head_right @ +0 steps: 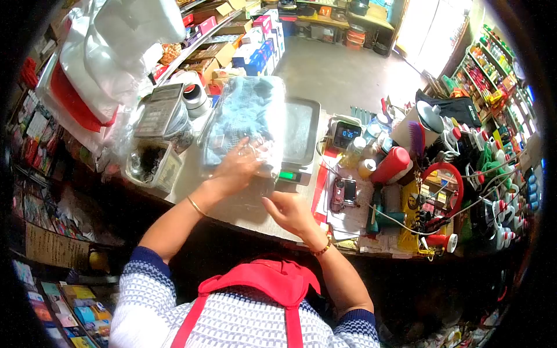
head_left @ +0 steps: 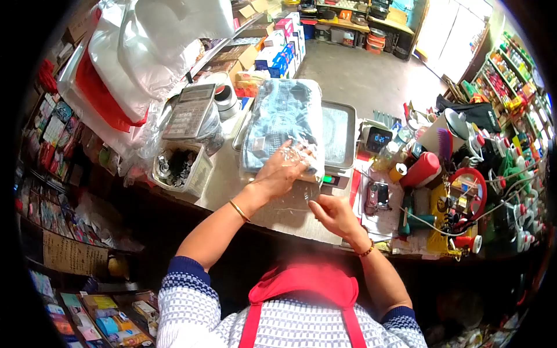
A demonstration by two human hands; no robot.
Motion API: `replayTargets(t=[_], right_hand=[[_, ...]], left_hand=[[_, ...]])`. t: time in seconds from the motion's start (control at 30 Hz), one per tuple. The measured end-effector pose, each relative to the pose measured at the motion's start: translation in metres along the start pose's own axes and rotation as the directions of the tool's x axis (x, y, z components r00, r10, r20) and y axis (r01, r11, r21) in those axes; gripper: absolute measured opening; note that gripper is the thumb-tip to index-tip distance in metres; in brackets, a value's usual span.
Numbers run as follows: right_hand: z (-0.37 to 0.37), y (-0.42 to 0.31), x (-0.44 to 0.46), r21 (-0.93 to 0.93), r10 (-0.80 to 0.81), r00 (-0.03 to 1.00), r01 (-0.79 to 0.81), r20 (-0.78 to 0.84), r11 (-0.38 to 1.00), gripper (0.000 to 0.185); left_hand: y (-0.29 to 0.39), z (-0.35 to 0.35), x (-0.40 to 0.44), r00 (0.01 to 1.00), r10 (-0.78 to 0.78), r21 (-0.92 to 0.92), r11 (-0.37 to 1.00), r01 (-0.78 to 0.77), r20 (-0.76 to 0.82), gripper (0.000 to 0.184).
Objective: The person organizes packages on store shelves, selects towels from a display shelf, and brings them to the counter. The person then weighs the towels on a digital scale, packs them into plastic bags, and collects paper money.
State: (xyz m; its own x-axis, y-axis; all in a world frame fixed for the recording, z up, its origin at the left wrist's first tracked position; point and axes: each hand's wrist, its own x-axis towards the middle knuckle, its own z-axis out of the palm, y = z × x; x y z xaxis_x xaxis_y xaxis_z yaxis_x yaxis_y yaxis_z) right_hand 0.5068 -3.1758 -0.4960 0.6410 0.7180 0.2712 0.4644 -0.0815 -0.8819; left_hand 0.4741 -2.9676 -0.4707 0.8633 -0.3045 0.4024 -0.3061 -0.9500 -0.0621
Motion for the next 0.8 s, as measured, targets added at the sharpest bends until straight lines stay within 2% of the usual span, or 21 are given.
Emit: replayTargets(t=[0.03,0.07,0.1,0.17,0.23,0.3,0.37,0.4,0.43,0.47,0.5,0.57,0.6,0.63,0.7,0.73,0.77,0.8], right_hand=[[-0.007,-0.006,0.004,-0.084,-0.078,0.996,0.074,-0.037,0.994,0.02],[-0.011,-0.004,0.015,-0.118,-0.179,0.962,0.158,-0.206,0.98,0.019],[-0.018,-0.005,0.026,-0.222,-0.123,0.964,0.07,-0.237,0.973,0.029],[-0.019,-0.019,0.055,-0.459,-0.333,0.908,0.19,-0.254,0.868,0.05],[-0.01,-0.027,0.069,-0.551,-0.169,0.976,0.069,-0.133,0.832,0.065],[0.001,-0.024,0.077,-0.685,-0.258,0.961,0.123,-0.098,0.718,0.064],[0.009,-0.026,0.08,-0.717,-0.357,0.928,0.178,-0.105,0.674,0.053],[0.008,-0.025,0.079,-0.718,-0.36,0.928,0.185,-0.098,0.671,0.053],[0.006,-0.024,0.077,-0.704,-0.42,0.906,0.259,-0.06,0.661,0.045],[0.004,-0.023,0.076,-0.689,-0.48,0.877,0.333,-0.025,0.644,0.036],[0.004,-0.026,0.075,-0.689,-0.483,0.875,0.339,-0.018,0.64,0.036],[-0.001,-0.036,0.071,-0.705,-0.576,0.815,0.444,0.061,0.553,0.024],[0.002,-0.034,0.073,-0.695,-0.583,0.811,0.445,0.045,0.565,0.018],[0.004,-0.035,0.074,-0.695,-0.584,0.81,0.446,0.046,0.563,0.018],[0.006,-0.035,0.079,-0.682,-0.506,0.862,0.389,0.032,0.619,0.015],[0.008,-0.038,0.082,-0.682,-0.51,0.86,0.394,0.036,0.616,0.015],[0.01,-0.043,0.085,-0.604,-0.492,0.87,0.376,-0.031,0.703,0.013],[0.01,-0.045,0.087,-0.514,-0.464,0.881,0.357,-0.092,0.78,0.012]], left_hand=[[0.001,-0.002,-0.002,0.994,0.01,-0.034,0.999,-0.006,0.113,0.053],[0.002,-0.004,-0.003,0.988,-0.008,-0.115,0.993,0.026,0.156,0.061],[0.001,-0.006,-0.002,0.988,-0.006,-0.114,0.993,0.025,0.157,0.061],[-0.001,-0.009,0.0,0.989,-0.093,-0.448,0.884,0.134,0.111,0.064],[-0.008,-0.007,-0.002,0.991,-0.096,-0.464,0.876,0.131,0.098,0.064],[-0.01,-0.002,-0.004,0.986,-0.148,-0.308,0.937,0.165,0.077,0.057],[-0.009,0.006,-0.004,0.982,-0.182,-0.324,0.927,0.186,0.043,0.052],[-0.011,0.006,-0.005,0.978,-0.206,-0.44,0.876,0.198,0.031,0.05],[-0.013,0.008,-0.006,0.973,-0.229,-0.549,0.811,0.203,0.022,0.048],[-0.019,0.015,-0.007,0.97,-0.236,-0.519,0.837,0.174,-0.056,0.042],[-0.03,0.029,-0.007,0.968,-0.242,-0.518,0.837,0.176,-0.062,0.042],[-0.047,0.054,-0.007,0.825,-0.565,-0.858,0.431,0.278,-0.016,0.036],[-0.017,-0.009,0.015,0.751,-0.631,-0.962,0.027,0.272,0.195,0.033],[-0.019,-0.006,0.019,0.751,-0.631,-0.962,0.027,0.27,0.193,0.033],[-0.033,0.007,0.03,0.784,-0.618,-0.758,0.485,0.436,0.056,0.032],[-0.038,0.018,0.036,0.802,-0.593,-0.632,0.597,0.494,0.066,0.033],[-0.045,0.029,0.041,0.8,-0.596,-0.632,0.597,0.494,0.062,0.033],[-0.039,0.01,0.055,0.88,-0.467,-0.334,0.818,0.468,0.089,0.034]])
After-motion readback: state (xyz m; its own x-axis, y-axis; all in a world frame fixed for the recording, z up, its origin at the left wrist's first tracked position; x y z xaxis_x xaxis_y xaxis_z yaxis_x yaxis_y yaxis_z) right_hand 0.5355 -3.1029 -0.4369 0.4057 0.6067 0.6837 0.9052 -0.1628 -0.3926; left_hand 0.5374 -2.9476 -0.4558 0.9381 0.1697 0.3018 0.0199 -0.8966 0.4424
